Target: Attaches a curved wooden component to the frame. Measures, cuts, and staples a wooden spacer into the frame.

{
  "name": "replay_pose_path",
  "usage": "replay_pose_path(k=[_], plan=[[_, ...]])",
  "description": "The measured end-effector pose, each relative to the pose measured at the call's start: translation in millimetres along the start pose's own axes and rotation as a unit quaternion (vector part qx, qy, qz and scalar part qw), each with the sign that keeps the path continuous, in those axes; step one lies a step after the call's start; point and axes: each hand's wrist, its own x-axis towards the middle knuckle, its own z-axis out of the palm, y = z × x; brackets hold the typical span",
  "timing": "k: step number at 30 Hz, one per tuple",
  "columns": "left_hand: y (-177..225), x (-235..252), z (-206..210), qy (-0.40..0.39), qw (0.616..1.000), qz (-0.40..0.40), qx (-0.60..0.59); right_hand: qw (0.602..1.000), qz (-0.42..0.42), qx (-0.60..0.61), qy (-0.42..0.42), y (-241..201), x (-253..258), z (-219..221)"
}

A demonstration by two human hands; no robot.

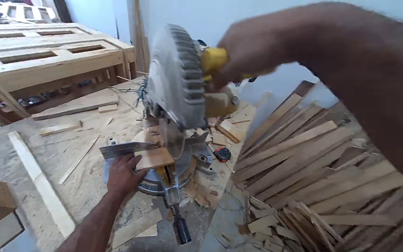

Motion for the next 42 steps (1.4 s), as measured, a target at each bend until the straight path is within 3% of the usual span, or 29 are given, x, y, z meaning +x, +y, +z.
replay_pose_path(k=[2,7,17,42], plan=[[-0.7,0.5,0.6,-0.003,1.000,-0.005,-0.008,0.999,-0.016,-0.015,-0.031,-7.8,-9.6,21.8],[-1.3,1.1,-2.3,-0.018,0.999,-0.014,-0.040,0.992,0.010,-0.108,0.066,-10.5,-43.2,93.6],[-2.4,4.5,-2.2,-0.026,0.999,-0.019,-0.029,0.972,-0.025,-0.144,0.183,-8.7,-66.4,169.3],[0.7,9.3,-8.3,-0.066,0.996,-0.044,-0.028,0.947,-0.067,-0.142,0.280,-6.8,-69.0,198.8]])
